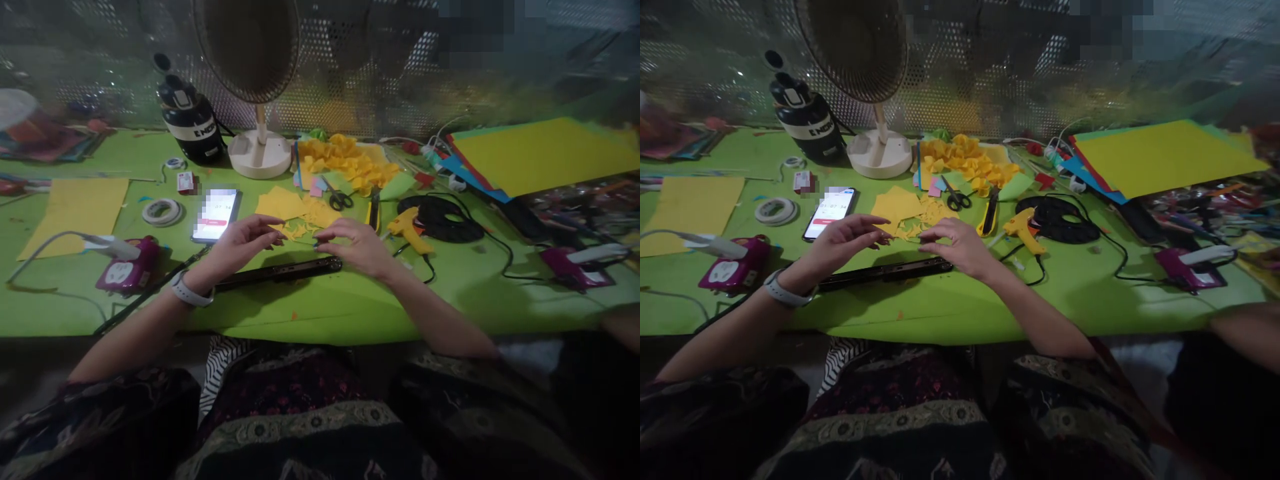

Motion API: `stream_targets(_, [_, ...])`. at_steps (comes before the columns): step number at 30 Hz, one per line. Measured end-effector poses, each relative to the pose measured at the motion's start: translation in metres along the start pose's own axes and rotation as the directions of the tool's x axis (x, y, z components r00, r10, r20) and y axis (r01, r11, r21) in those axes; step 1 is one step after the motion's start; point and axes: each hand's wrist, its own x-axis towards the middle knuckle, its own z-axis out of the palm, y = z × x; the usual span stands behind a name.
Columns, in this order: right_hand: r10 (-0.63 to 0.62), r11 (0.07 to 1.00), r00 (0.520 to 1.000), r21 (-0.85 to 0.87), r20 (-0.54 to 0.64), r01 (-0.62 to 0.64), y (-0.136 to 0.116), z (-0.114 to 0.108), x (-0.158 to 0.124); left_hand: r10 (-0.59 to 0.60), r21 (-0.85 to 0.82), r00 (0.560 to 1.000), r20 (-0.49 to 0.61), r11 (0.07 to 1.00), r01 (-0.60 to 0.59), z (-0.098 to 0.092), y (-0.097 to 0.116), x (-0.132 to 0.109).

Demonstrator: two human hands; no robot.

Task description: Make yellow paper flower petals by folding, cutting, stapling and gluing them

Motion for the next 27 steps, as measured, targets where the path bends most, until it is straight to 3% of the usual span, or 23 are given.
stream_targets(3, [-0.125, 0.962, 0.982, -0.224, 0.139, 0.154, 0.006, 0.000, -0.011, 0.044, 0.026, 0.995, -0.092, 0.999, -0.041, -0.008, -0.005, -0.003])
stream_targets(7, [-0.180, 0.909, 0.959, -0.337, 0.217, 0.247, 0.011, 0.000, -0.017, 0.044, 0.079, 0.996, -0.073, 0.996, -0.038, -0.010, -0.008, -0.007])
stream_targets(14, [-0.173, 0.900, 0.967, -0.368, 0.187, 0.232, 0.010, 0.002, -0.021, -0.017, 0.206, 0.997, -0.075, 0.978, 0.033, -0.004, 0.002, -0.014])
stream_targets(20, [-0.176, 0.885, 0.966, -0.399, 0.188, 0.239, 0.010, 0.006, -0.023, 0.032, 0.311, 0.998, -0.054, 0.950, -0.014, -0.001, 0.001, -0.015])
stream_targets(27, [-0.162, 0.901, 0.967, -0.371, 0.196, 0.226, 0.012, 0.008, -0.023, 0.002, 0.270, 0.998, -0.065, 0.963, 0.016, 0.002, 0.003, -0.014])
